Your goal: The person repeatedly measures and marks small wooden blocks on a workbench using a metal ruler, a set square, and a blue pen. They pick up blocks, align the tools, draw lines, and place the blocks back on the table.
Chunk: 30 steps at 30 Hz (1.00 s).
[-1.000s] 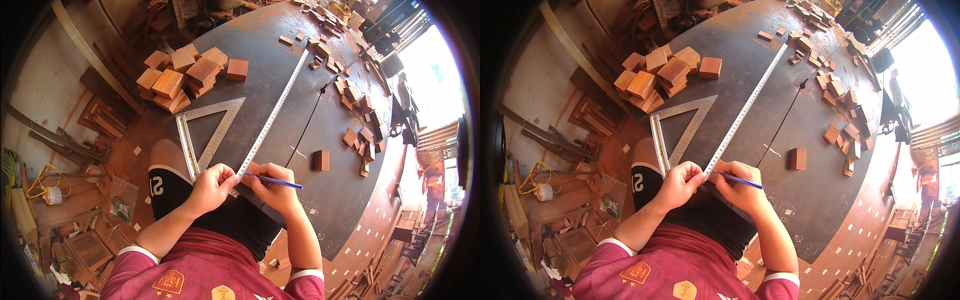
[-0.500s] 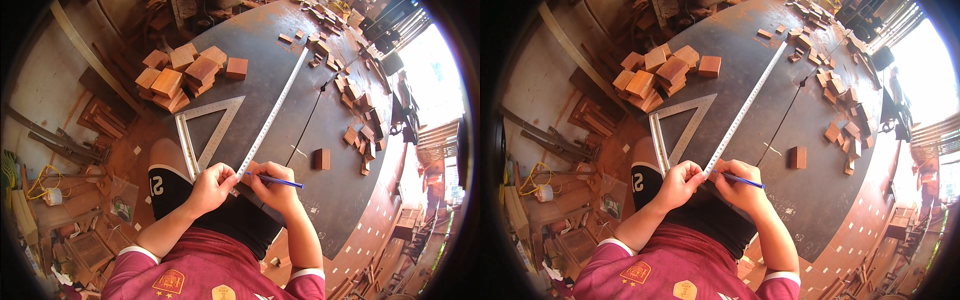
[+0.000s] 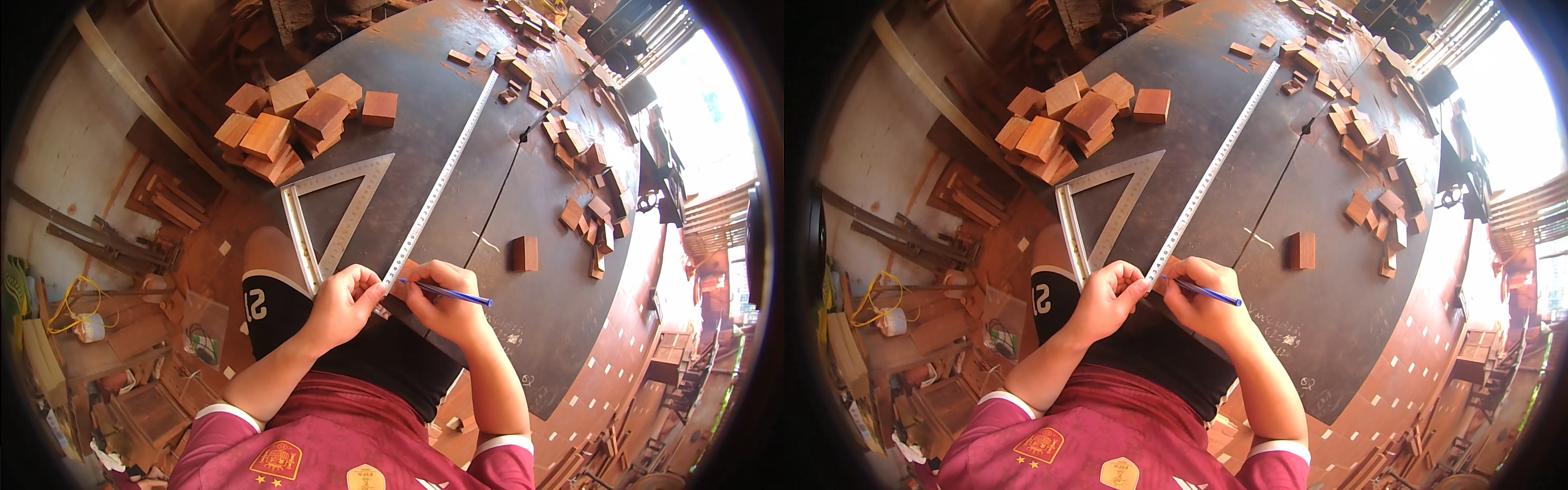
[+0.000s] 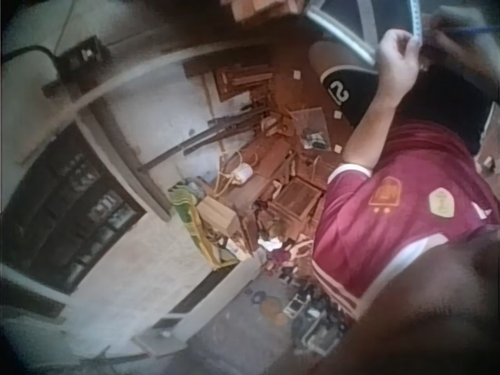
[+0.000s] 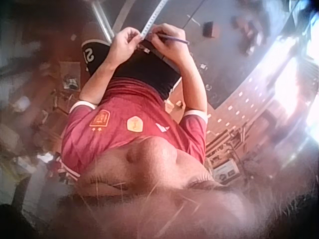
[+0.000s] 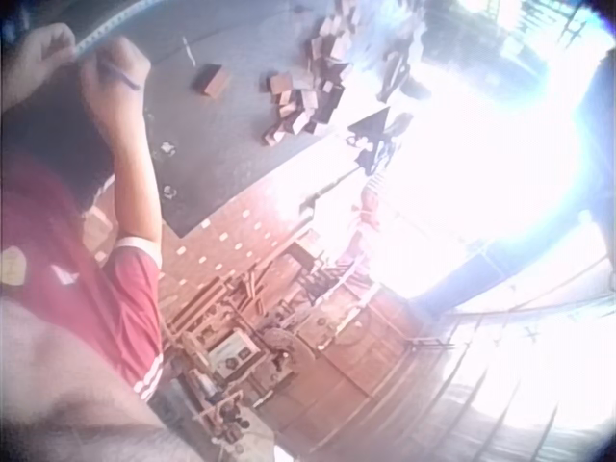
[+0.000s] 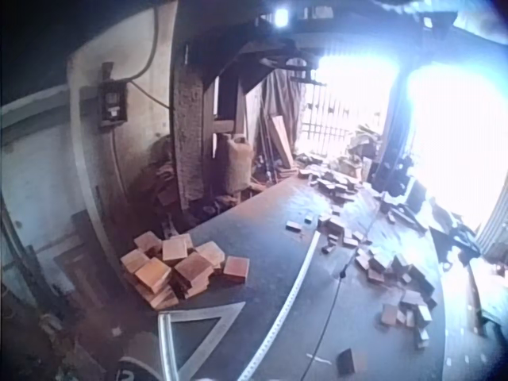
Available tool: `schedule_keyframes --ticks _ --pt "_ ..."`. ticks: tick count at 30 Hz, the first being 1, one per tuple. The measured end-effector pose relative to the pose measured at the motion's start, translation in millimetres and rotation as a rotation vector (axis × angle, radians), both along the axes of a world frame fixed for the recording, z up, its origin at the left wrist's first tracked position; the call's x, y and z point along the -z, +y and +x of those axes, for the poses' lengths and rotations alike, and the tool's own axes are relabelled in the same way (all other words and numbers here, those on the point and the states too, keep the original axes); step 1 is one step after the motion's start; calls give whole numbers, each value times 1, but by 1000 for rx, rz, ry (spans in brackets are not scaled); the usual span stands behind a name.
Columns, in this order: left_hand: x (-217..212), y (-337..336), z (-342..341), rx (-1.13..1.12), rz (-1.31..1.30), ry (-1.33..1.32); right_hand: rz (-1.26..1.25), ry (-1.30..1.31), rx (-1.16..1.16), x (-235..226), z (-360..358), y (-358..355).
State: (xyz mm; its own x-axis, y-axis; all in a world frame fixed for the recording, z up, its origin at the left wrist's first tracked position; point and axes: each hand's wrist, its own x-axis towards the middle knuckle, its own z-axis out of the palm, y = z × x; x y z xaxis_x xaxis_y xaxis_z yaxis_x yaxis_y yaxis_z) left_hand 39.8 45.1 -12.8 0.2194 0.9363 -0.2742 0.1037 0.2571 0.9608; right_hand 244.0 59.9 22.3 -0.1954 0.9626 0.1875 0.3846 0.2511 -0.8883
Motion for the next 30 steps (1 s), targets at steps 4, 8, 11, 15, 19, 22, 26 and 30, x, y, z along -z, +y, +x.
schedule_keyframes --ticks 4,8,11,15,19,22,26,30 --pt "1 0 0 5 -2 2 60 9 18 3 -1 0" --pt "2 0 0 2 12 -2 52 33 10 0 -2 1" --pt "3 0 0 5 12 0 53 13 8 0 -1 1" --pt "3 0 0 4 13 0 -6 11 -24 -4 0 0" --pt "1 0 0 4 8 -12 -5 15 -27 -4 0 0" --pt "3 -1 0 4 7 -16 0 1 -15 -5 1 0" --pt "2 0 0 6 5 -8 27 2 -1 0 -3 1" --pt "1 0 0 1 4 -19 25 19 -11 -2 -2 0"
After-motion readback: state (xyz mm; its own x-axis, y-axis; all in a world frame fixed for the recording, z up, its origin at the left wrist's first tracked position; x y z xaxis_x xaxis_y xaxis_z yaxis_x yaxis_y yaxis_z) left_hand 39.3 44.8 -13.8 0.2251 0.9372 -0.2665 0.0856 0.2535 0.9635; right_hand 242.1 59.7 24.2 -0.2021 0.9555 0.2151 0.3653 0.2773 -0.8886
